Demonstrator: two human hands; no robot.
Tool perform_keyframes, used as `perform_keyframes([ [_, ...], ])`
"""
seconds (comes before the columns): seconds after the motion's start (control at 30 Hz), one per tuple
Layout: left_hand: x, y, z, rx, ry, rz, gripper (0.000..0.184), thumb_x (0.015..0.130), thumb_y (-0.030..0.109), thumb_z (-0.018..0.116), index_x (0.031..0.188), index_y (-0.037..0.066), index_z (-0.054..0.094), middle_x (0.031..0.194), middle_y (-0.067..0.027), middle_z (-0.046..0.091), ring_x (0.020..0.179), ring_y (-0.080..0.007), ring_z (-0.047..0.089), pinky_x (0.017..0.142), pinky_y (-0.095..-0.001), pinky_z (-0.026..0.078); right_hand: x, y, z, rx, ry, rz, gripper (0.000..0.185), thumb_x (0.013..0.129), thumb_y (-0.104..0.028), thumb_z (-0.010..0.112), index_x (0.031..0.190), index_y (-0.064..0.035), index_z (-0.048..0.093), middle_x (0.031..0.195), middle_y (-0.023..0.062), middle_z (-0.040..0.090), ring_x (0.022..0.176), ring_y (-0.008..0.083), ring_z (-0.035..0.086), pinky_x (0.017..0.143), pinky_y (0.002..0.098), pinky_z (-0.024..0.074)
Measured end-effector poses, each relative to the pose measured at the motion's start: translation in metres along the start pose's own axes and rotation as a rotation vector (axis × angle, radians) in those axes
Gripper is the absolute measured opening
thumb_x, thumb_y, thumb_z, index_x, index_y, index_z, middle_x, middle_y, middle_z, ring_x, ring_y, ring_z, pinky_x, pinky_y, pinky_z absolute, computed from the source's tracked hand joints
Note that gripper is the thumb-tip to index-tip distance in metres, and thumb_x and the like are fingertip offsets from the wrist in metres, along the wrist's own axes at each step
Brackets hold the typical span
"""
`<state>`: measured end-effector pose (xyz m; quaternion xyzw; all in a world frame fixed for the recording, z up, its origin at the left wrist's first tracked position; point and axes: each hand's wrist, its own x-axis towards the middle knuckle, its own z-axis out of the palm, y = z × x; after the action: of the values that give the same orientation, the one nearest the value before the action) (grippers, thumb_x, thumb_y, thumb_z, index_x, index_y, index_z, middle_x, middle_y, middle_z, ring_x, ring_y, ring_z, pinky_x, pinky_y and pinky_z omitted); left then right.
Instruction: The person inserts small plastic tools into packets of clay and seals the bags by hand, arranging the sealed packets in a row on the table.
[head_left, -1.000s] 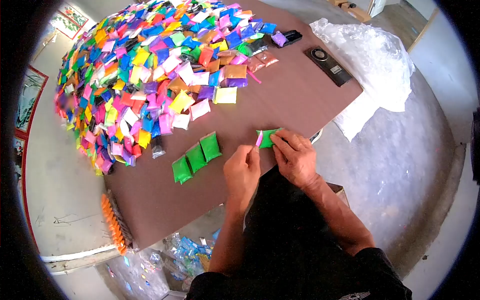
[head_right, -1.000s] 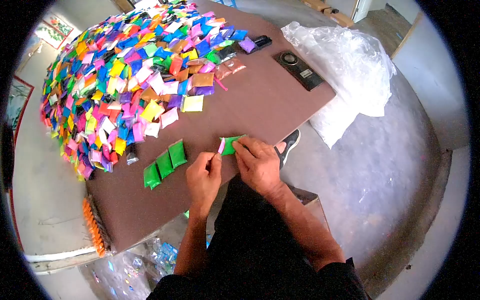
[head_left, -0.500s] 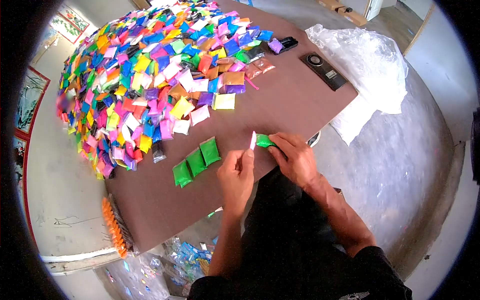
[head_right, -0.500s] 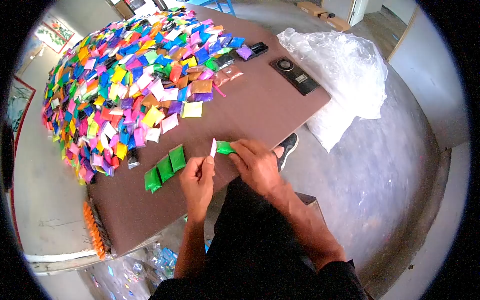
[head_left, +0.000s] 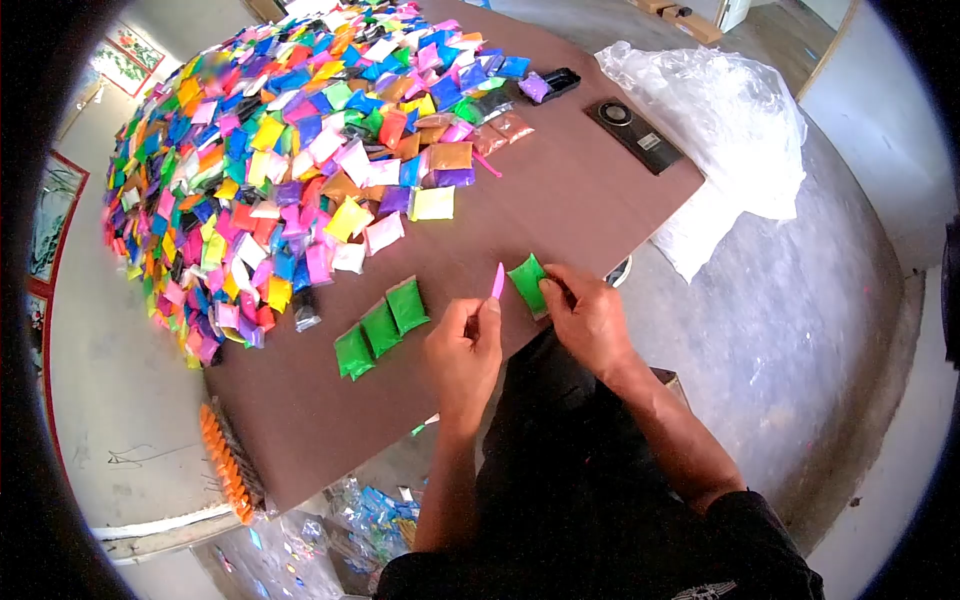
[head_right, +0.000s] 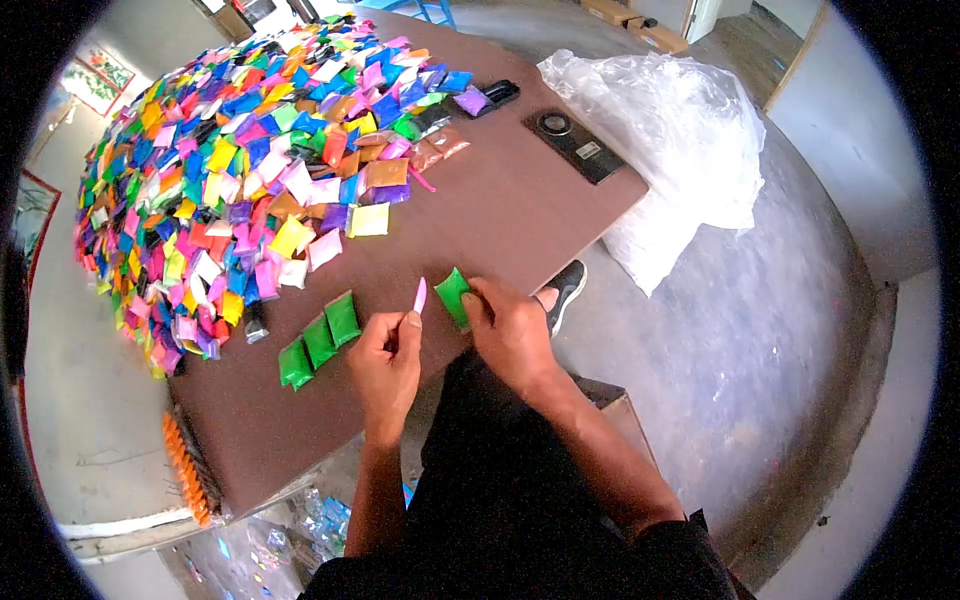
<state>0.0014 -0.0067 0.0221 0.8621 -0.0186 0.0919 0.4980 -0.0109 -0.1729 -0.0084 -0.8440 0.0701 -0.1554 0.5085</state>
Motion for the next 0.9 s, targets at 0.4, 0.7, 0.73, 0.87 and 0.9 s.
perform_keyframes([
  [0.4, 0.019, -0.023, 0.029, 0.161, -0.079, 0.301, 0.013, 0.091, 0.01, 0.072, 0.085, 0.001, 0.064, 0.064, -0.0111, 0.06, 0.053, -0.0182, 0.058, 0.053, -0.0326, 0.046, 0.0, 0.0, -0.008, -0.169, 0.036, -0.133, 0.027, 0.09, -0.019, 0.069, 0.115, -0.0087, 0.069, 0.091, 0.0118, 0.073, 0.081, 0.0317, 0.07, 0.078, 0.0412, 0.0493],
  [0.7, 0.008, 0.007, 0.02, 0.21, -0.033, 0.289, 0.012, 0.09, 0.015, 0.071, 0.085, 0.007, 0.064, 0.069, -0.0149, 0.064, 0.06, -0.0343, 0.065, 0.054, -0.0428, 0.049, 0.001, 0.004, -0.007, -0.204, -0.01, -0.083, 0.03, 0.086, -0.021, 0.075, 0.113, -0.0099, 0.073, 0.095, 0.0115, 0.074, 0.078, 0.0284, 0.071, 0.067, 0.0374, 0.056],
  [0.73, 0.003, 0.009, 0.019, 0.308, -0.092, 0.279, 0.013, 0.091, 0.015, 0.07, 0.085, 0.006, 0.062, 0.07, -0.0152, 0.064, 0.062, -0.0352, 0.065, 0.055, -0.0442, 0.049, 0.0, 0.007, -0.003, -0.167, 0.025, -0.084, 0.026, 0.086, -0.021, 0.074, 0.109, -0.0096, 0.073, 0.092, 0.0111, 0.073, 0.076, 0.0293, 0.071, 0.071, 0.0391, 0.0521],
  [0.87, 0.01, -0.014, 0.026, 0.32, -0.072, 0.314, 0.015, 0.091, 0.015, 0.07, 0.082, 0.007, 0.06, 0.07, -0.0151, 0.064, 0.06, -0.0347, 0.064, 0.054, -0.0442, 0.048, -0.001, 0.01, 0.001, -0.136, 0.085, -0.09, 0.02, 0.084, -0.021, 0.075, 0.1, -0.0095, 0.073, 0.084, 0.0087, 0.071, 0.072, 0.0288, 0.069, 0.077, 0.0401, 0.0481],
  [0.9, 0.014, -0.018, 0.026, 0.319, -0.073, 0.314, 0.015, 0.091, 0.015, 0.07, 0.082, 0.007, 0.06, 0.07, -0.0151, 0.064, 0.06, -0.0347, 0.064, 0.054, -0.0442, 0.048, -0.002, 0.01, 0.0, -0.137, 0.087, -0.089, 0.02, 0.084, -0.021, 0.075, 0.1, -0.0095, 0.073, 0.084, 0.0087, 0.071, 0.072, 0.0288, 0.069, 0.077, 0.0401, 0.0481],
])
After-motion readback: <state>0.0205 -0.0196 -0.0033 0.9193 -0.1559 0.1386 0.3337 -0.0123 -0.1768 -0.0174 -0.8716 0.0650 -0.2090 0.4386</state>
